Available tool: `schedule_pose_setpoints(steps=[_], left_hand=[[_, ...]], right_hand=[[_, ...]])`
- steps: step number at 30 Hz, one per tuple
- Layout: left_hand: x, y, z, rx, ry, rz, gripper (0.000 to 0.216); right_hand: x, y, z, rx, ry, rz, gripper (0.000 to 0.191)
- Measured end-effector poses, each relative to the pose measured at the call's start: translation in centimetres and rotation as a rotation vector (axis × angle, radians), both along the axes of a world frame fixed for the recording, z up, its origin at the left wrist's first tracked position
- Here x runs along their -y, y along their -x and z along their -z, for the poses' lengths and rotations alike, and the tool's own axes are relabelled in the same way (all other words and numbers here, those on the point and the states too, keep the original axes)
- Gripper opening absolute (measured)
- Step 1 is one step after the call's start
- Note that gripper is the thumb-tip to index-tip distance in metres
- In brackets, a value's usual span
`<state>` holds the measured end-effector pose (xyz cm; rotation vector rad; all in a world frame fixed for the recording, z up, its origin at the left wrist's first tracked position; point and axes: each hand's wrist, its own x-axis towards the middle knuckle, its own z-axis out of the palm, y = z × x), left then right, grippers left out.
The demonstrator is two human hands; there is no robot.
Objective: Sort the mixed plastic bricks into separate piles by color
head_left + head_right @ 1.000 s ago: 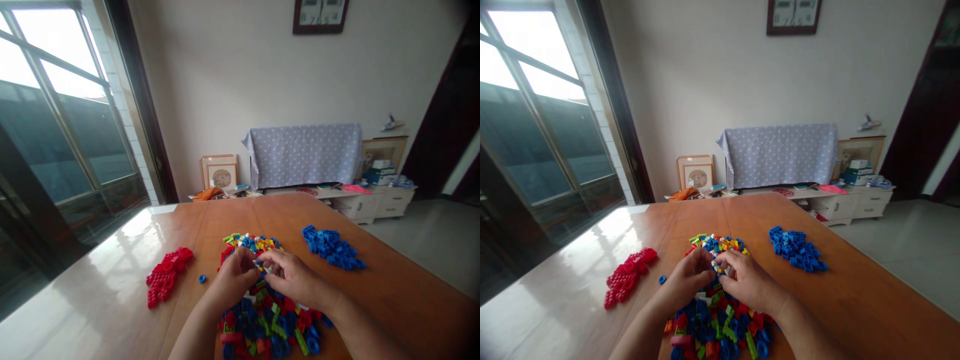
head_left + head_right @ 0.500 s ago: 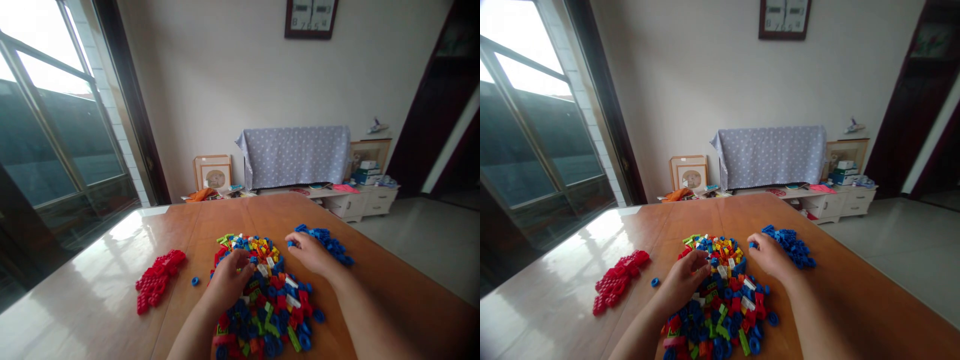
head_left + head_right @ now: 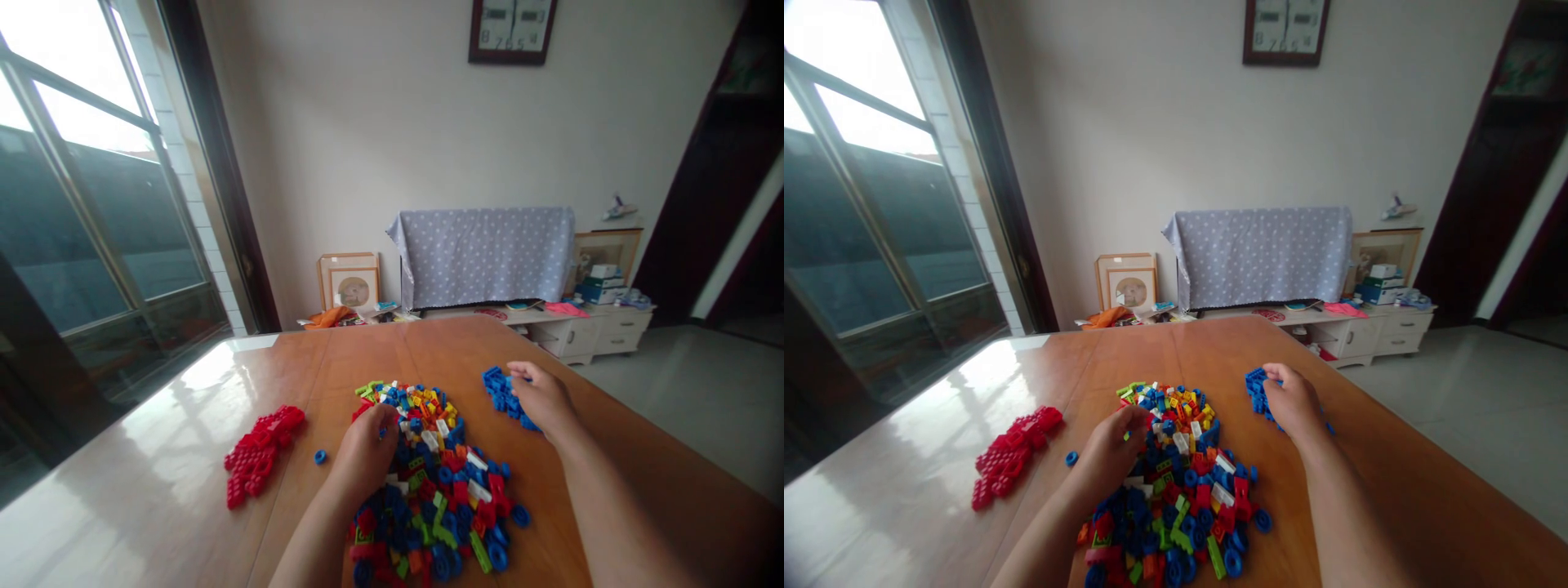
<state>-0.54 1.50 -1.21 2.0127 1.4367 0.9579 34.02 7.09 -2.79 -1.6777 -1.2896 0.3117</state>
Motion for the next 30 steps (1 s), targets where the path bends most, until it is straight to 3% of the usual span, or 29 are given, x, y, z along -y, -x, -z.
schedule_pose_setpoints(steps=[9, 15, 18, 23, 30], left_hand=[[0.8, -0.6, -0.4, -0.312, -0.164, 0.022, 0.028], [0.7, -0.8, 0.0, -0.312, -0.159, 0.050, 0.031], [0.7, -0.9, 0.1, -0.285, -0.146, 0.090, 0.029], [0.6, -1.0, 0.2, -0.251, -0.137, 0.101, 0.025], [0.7, -1.2, -0.1, -0.288, -0.130, 0.088, 0.005]], right_hand=[[3.7, 9.2, -1.9, 0.275, -0.099, -0.501, 0.028], [5.3, 13.2, -1.0, 0.541, -0.070, -0.684, 0.047], [5.1, 13.8, -0.4, 0.540, -0.038, -0.705, 0.044], [4.9, 14.2, -0.3, 0.433, -0.119, -0.693, 0.020], [5.3, 14.1, -1.1, 0.412, -0.094, -0.622, 0.014]])
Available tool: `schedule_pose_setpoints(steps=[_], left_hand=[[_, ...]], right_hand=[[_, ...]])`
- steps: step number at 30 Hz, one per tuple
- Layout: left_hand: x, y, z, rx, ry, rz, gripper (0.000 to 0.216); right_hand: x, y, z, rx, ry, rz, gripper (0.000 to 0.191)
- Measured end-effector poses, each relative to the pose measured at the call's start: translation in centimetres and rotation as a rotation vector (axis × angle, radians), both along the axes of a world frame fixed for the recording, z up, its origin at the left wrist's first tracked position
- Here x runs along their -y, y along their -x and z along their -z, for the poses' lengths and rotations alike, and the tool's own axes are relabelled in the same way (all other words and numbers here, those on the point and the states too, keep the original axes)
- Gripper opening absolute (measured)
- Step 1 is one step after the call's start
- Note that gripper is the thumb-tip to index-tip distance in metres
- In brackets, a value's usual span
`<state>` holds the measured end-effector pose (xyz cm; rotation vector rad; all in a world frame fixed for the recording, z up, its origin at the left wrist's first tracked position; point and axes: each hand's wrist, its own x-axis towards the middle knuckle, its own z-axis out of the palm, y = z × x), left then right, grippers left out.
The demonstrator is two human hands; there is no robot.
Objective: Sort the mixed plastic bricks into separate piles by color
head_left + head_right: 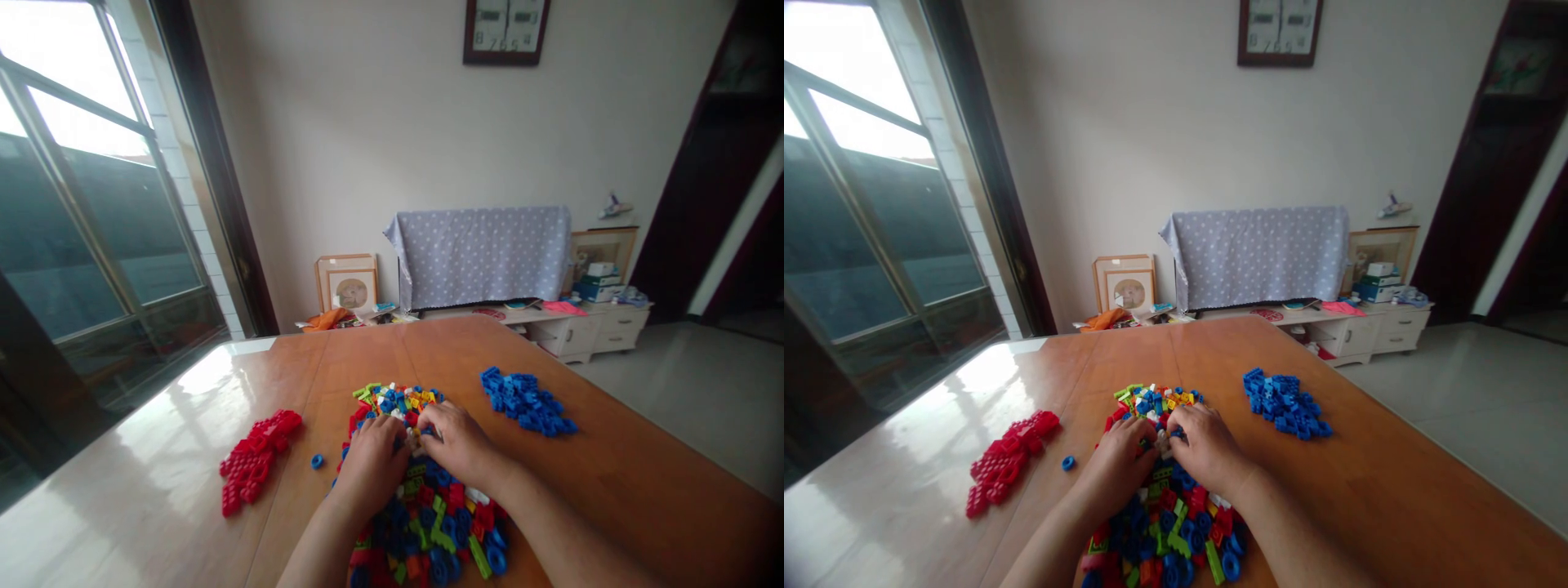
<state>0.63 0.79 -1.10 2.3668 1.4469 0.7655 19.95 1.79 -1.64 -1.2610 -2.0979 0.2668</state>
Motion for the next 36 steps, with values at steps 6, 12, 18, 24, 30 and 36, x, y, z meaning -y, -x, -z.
schedule_pose_setpoints(steps=[6, 12, 18, 24, 30, 36], left_hand=[[-0.1, 0.2, 0.0, -0.002, -0.008, -0.009, 0.003], [-0.4, 0.8, -0.2, 0.014, -0.013, -0.020, 0.009], [-1.0, 1.7, -0.1, 0.048, -0.010, -0.078, 0.016], [-2.1, 3.4, 0.6, 0.211, -0.006, -0.233, 0.021], [-3.2, 5.7, 1.0, 0.488, 0.062, -0.450, 0.027], [-3.4, 7.1, 0.9, 0.702, 0.101, -0.554, 0.034]], right_hand=[[-2.1, -4.7, -0.8, -0.145, -0.087, 0.195, 0.013], [-5.3, -13.7, 0.8, -0.258, -0.009, 0.619, 0.021], [-5.4, -16.9, 1.4, -0.358, -0.024, 0.729, 0.032], [-4.6, -13.6, 0.0, -0.418, -0.044, 0.665, 0.037], [0.0, -3.8, -2.8, -0.125, -0.037, 0.009, 0.026], [5.9, 2.5, -3.7, 0.174, 0.106, -0.478, 0.061]])
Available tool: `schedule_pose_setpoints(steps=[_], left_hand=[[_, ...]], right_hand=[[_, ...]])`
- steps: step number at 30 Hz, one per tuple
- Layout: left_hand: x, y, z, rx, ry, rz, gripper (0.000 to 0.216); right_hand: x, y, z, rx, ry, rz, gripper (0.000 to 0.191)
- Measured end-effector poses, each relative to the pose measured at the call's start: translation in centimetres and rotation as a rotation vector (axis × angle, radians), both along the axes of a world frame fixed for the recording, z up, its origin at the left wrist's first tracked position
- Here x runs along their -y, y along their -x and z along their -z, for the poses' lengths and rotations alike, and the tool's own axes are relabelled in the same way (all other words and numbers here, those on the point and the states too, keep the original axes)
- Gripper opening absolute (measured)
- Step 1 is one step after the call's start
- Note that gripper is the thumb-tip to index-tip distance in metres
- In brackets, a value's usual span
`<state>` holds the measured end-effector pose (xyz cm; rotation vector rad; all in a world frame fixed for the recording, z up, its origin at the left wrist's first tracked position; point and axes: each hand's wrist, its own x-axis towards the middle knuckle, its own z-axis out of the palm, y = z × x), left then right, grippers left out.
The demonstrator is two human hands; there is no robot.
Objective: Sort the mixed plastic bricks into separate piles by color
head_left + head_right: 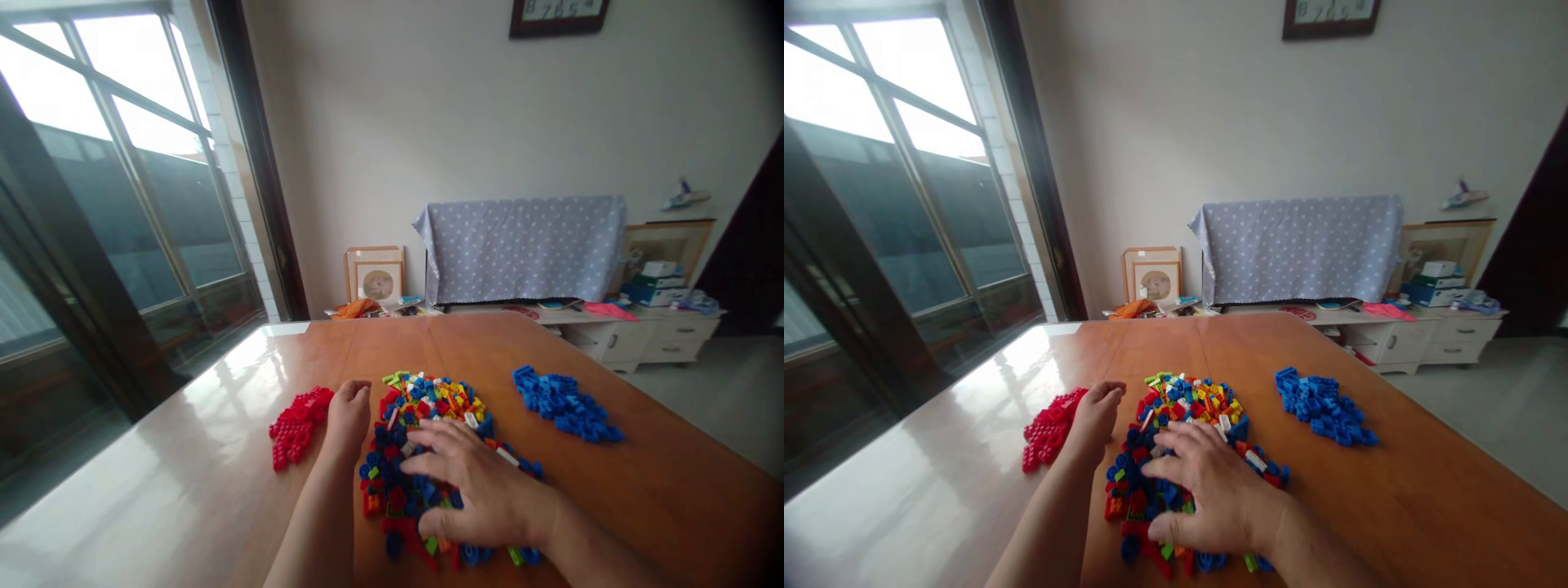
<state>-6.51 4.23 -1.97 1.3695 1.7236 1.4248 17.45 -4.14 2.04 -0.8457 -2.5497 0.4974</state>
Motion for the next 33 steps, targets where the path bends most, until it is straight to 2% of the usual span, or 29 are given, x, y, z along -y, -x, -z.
schedule_pose_setpoints(steps=[4, 8, 14, 19, 23, 26, 29, 33], left_hand=[[0.0, 0.1, 0.2, 0.020, 0.041, -0.026, 0.034], [-0.3, -0.7, 0.8, 0.018, 0.097, -0.019, 0.030], [0.0, -2.5, 0.9, 0.013, 0.174, 0.083, 0.025], [0.5, -3.7, 0.6, 0.095, 0.193, 0.183, 0.025], [0.8, -4.0, 0.3, 0.133, 0.211, 0.208, 0.024], [1.0, -4.0, -0.2, 0.153, 0.217, 0.201, 0.025], [1.2, -3.8, -0.8, 0.193, 0.182, 0.196, 0.027], [1.4, -3.4, -1.3, 0.250, 0.098, 0.188, 0.030]], right_hand=[[1.1, 1.5, 0.8, 0.102, 0.024, -0.135, 0.073], [0.6, 2.3, 1.9, 0.141, -0.001, -0.119, 0.067], [-1.1, 1.6, 2.7, 0.142, -0.063, 0.086, 0.043], [-3.2, 0.0, 3.3, 0.087, -0.184, 0.274, 0.029], [-5.3, -2.1, 4.4, 0.069, -0.276, 0.403, 0.031], [-6.0, -3.3, 4.3, 0.001, -0.314, 0.473, 0.037], [-4.7, -2.8, 3.0, -0.106, -0.300, 0.392, 0.034], [-0.3, 0.2, 0.7, -0.080, -0.155, 0.037, 0.026]])
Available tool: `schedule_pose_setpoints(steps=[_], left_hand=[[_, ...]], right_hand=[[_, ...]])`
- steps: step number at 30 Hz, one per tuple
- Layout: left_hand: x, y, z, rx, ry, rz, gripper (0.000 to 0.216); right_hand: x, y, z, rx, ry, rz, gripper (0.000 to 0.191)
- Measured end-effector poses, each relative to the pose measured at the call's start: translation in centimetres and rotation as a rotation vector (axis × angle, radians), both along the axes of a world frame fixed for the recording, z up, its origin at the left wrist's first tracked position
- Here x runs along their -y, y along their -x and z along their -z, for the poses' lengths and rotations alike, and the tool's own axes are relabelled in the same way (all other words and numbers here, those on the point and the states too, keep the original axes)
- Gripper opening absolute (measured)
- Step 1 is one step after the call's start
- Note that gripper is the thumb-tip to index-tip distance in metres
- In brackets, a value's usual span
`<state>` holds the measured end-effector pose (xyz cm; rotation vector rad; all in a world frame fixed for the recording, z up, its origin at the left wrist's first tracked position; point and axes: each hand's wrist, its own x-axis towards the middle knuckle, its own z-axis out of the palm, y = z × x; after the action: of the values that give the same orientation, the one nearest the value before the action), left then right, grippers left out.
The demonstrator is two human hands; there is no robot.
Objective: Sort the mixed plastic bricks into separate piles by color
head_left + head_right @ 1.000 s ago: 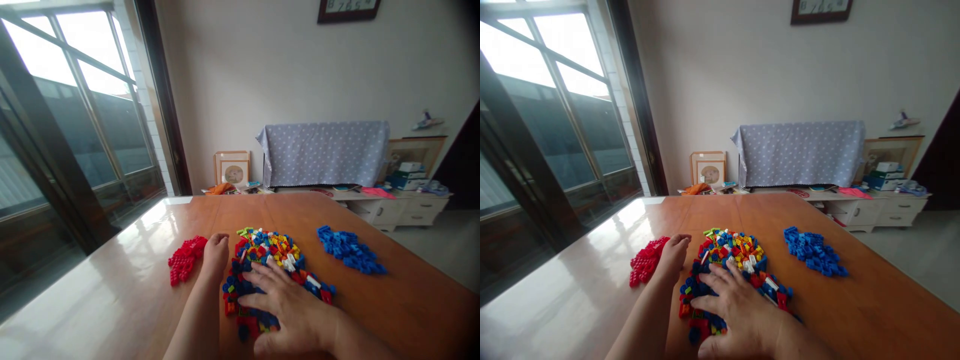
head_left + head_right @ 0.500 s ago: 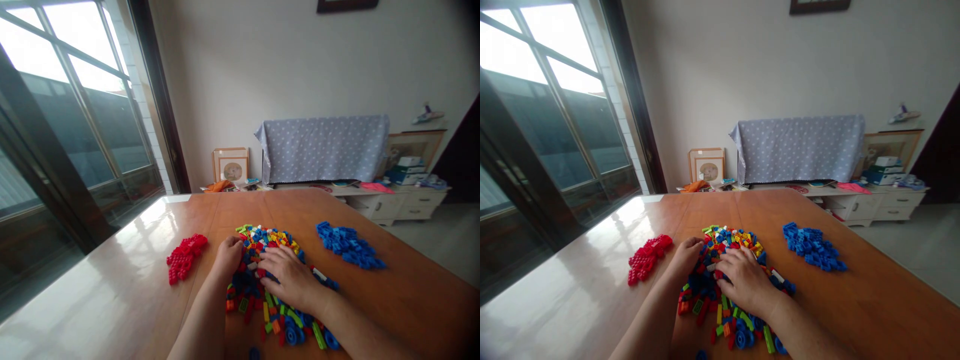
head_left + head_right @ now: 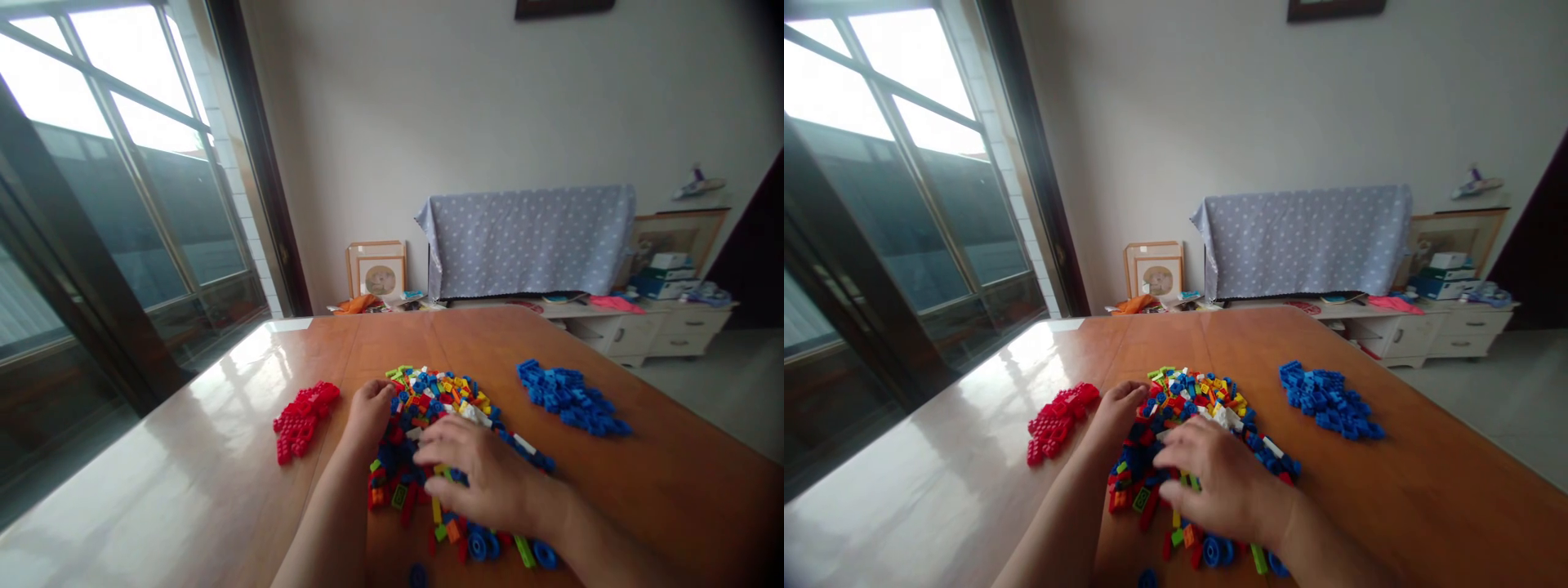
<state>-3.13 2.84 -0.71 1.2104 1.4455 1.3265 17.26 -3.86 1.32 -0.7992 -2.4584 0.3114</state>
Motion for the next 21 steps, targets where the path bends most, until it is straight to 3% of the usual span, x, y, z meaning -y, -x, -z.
schedule_pose_setpoints(steps=[4, 6, 11, 18, 21], left_hand=[[0.1, 0.2, -0.2, 0.020, -0.011, -0.035, 0.033], [0.1, 0.3, -0.3, 0.011, -0.021, -0.040, 0.033], [0.1, 0.2, -0.2, 0.007, -0.035, -0.008, 0.034], [-1.2, -0.3, 2.0, -0.179, -0.080, 0.055, 0.024], [-1.2, -0.8, 2.3, -0.266, -0.104, 0.093, 0.018]], right_hand=[[3.2, 2.9, -0.2, 0.218, -0.021, -0.292, 0.024], [3.6, 3.5, 0.2, 0.297, -0.068, -0.312, 0.019], [2.1, 2.6, 1.2, 0.253, -0.087, -0.036, 0.012], [-2.3, 0.2, 1.7, 0.154, -0.146, 0.488, 0.016], [-3.6, -0.5, 2.1, 0.163, -0.159, 0.576, 0.020]])
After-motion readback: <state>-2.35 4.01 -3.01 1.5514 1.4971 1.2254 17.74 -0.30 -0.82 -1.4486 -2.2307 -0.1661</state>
